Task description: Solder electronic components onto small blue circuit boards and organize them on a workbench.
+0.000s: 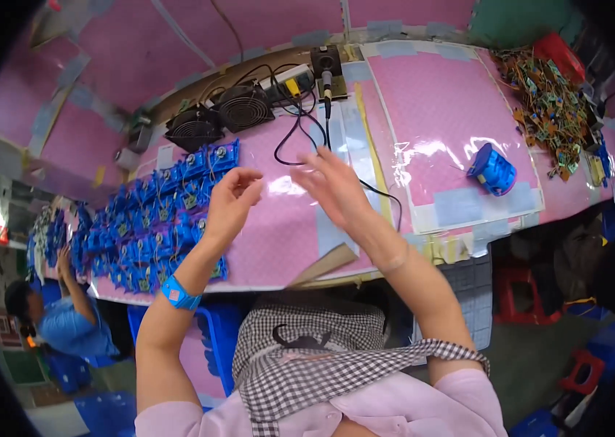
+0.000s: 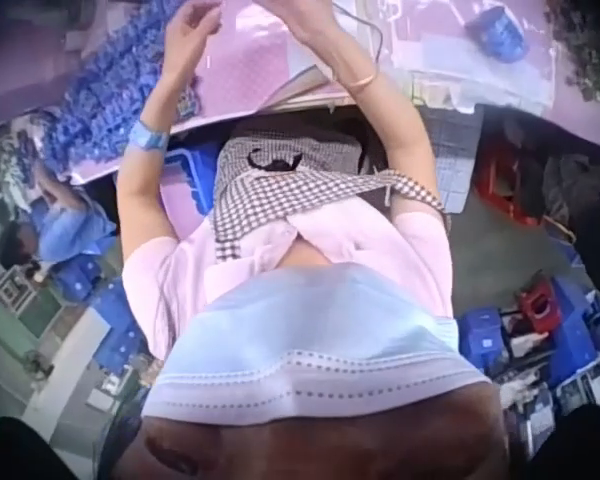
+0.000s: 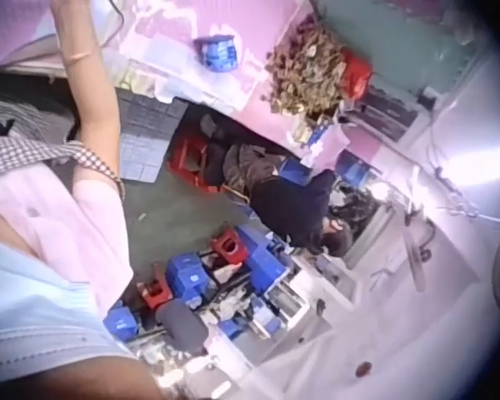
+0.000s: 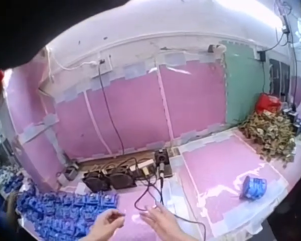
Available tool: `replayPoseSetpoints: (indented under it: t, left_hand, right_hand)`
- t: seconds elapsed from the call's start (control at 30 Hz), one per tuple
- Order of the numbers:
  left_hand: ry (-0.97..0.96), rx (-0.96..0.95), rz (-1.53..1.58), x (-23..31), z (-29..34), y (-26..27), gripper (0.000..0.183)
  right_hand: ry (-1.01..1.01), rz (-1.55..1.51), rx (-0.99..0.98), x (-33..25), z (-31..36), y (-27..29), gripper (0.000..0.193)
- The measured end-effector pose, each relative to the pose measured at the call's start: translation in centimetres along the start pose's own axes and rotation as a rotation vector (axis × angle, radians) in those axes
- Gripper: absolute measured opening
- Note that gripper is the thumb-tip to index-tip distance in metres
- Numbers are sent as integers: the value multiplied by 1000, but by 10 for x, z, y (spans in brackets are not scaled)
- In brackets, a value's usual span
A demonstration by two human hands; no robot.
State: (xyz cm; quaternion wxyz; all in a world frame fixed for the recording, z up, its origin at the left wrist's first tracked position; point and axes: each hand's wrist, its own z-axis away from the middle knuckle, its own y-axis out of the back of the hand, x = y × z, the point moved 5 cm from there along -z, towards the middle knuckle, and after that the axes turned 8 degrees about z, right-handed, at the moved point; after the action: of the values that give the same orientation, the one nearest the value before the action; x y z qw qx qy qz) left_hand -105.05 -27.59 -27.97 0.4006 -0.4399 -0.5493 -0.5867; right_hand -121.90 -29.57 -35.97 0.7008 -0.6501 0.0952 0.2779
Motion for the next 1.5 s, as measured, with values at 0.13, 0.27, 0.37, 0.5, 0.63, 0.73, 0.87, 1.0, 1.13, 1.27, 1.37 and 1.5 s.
replayPoseSetpoints:
  t: [0.13, 0.27, 0.37, 0.5, 0.63, 0.73, 0.87, 1.0, 1.13, 1.27, 1.37, 1.5]
  left_hand:
    - [-198, -172, -280, -6, 2, 2, 18]
    - [-392, -43, -223, -20, 47, 64, 14]
    - [-370, 79, -124, -34, 90, 101, 9]
    - [-637, -16, -456, -62, 117, 137, 11]
    - [-764, -89, -427, -67, 108, 112, 14]
    - [-879, -237, -553, -58, 115, 113, 18]
    - [-565, -125, -574, -39, 87, 120, 17]
    - [-245, -64, -598, -11, 32, 77, 14]
    - [-102, -28, -688, -9, -5, 70, 12]
    - [-35, -146, -719, -20, -19, 63, 10]
    - [66, -247, -539, -44, 1, 31, 18]
    - [-501, -128, -699, -55, 8, -34, 60]
  right_hand:
    - [192, -50, 163, 10, -76, -9, 57]
    - [322, 289, -40, 28, 6, -50, 37]
    - [747, 1303, -265, 77, 134, -23, 14]
    - [103, 1684, 72, 177, 156, 117, 13]
    - [-41, 2018, -7, 280, 95, 287, 29]
    - [-345, 1986, -295, 355, 86, 283, 36]
    - [-176, 1935, -439, 325, 205, 297, 40]
    - [-87, 1823, -551, 328, 176, 268, 44]
    - [-74, 1673, -622, 347, 149, 207, 48]
    - [-141, 1573, -629, 325, 90, 212, 52]
    - [-210, 1574, -550, 300, 83, 223, 56]
    - [-207, 1613, -477, 286, 117, 239, 61]
